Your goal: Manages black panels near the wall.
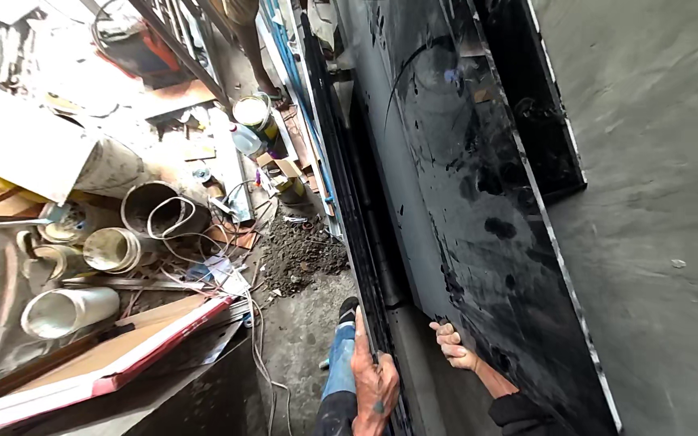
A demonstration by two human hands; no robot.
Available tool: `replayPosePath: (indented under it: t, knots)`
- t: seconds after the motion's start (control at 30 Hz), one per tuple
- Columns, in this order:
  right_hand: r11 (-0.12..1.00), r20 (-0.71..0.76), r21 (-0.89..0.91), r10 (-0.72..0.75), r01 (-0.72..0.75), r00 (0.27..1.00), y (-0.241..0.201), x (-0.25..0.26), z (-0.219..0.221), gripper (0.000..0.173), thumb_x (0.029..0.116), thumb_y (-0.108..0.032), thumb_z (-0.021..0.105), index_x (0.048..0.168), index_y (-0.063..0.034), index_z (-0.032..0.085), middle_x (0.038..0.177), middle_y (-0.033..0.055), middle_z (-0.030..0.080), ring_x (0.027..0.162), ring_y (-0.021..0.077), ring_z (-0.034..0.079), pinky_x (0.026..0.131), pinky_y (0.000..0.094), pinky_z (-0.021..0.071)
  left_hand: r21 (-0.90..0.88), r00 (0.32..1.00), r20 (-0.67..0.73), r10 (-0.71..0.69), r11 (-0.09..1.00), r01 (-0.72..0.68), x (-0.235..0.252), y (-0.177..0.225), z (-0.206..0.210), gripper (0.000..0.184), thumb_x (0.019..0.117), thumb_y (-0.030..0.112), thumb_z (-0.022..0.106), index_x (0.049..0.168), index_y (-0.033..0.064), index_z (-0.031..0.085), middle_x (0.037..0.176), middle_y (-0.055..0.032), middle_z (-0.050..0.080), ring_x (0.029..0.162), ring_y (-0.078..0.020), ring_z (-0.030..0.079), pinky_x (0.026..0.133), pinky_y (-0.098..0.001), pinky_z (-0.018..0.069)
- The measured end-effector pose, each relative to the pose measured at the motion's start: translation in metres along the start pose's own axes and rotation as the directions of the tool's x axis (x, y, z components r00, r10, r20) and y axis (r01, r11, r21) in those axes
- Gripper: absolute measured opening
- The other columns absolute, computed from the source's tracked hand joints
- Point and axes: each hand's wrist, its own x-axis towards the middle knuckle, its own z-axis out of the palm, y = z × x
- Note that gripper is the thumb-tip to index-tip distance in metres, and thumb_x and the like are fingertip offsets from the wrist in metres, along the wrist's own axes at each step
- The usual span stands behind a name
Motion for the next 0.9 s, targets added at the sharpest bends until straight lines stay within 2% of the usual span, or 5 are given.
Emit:
replayPosePath:
  t: [0.13, 0.53, 0.67, 0.8, 0.9]
  knots:
    - [0.999, -0.036, 0.042, 0.028, -0.026, 0.999, 0.001, 0.023, 0.034, 0.029, 0.0960, -0.012, 0.061, 0.120, 0.0002, 0.070, 0.079, -0.0001, 0.074, 0.070, 0.0044, 0.073, 0.062, 0.0121, 0.0563, 0.019, 1.000, 0.003, 0.000, 1.000, 0.000, -0.001, -0.001, 0.001, 0.077, 0.0755, -0.004, 0.052, 0.149, -0.0183, 0.035, 0.150, -0.0312, 0.049, 0.138, -0.0169, 0.054, 0.115, -0.0255, 0.0415]
    - [0.996, -0.057, -0.084, -0.013, 0.008, 0.998, -0.016, 0.064, 0.045, 0.018, 0.0953, -0.013, 0.061, 0.104, -0.0045, 0.074, 0.074, -0.0027, 0.072, 0.062, 0.0016, 0.069, 0.056, 0.0101, 0.0530, 0.006, 1.000, -0.006, 0.006, 1.000, -0.006, 0.000, 0.000, 0.005, 0.076, 0.0745, -0.005, 0.052, 0.148, -0.0180, 0.037, 0.148, -0.0300, 0.051, 0.137, -0.0164, 0.055, 0.114, -0.0250, 0.0423]
    - [0.994, -0.223, -0.098, -0.073, 0.052, 0.972, -0.019, 0.074, 0.058, 0.014, 0.0925, -0.008, 0.059, 0.091, -0.0073, 0.073, 0.066, -0.0039, 0.069, 0.054, 0.0002, 0.065, 0.048, 0.0097, 0.0492, 0.013, 1.000, -0.007, 0.007, 1.000, -0.007, -0.002, 0.001, 0.006, 0.074, 0.0749, -0.004, 0.052, 0.146, -0.0194, 0.038, 0.148, -0.0317, 0.050, 0.137, -0.0172, 0.055, 0.115, -0.0252, 0.0420]
    - [0.967, -0.526, -0.080, -0.246, 0.241, 0.814, -0.014, 0.092, 0.079, 0.033, 0.0898, 0.007, 0.039, 0.074, -0.0100, 0.062, 0.053, -0.0064, 0.059, 0.040, -0.0034, 0.053, 0.038, 0.0089, 0.0395, 0.040, 1.000, -0.004, 0.005, 0.999, -0.005, -0.001, 0.001, 0.004, 0.073, 0.0748, -0.004, 0.053, 0.145, -0.0212, 0.039, 0.146, -0.0332, 0.051, 0.137, -0.0189, 0.055, 0.114, -0.0257, 0.0418]
    - [0.965, -0.549, -0.065, -0.246, 0.253, 0.799, -0.017, 0.097, 0.079, 0.035, 0.0880, 0.009, 0.037, 0.072, -0.0103, 0.061, 0.052, -0.0062, 0.058, 0.040, -0.0029, 0.052, 0.037, 0.0094, 0.0392, 0.051, 1.000, -0.005, -0.002, 0.999, 0.003, -0.002, 0.002, 0.003, 0.074, 0.0747, -0.004, 0.053, 0.145, -0.0212, 0.039, 0.147, -0.0334, 0.051, 0.137, -0.0194, 0.055, 0.115, -0.0259, 0.0416]
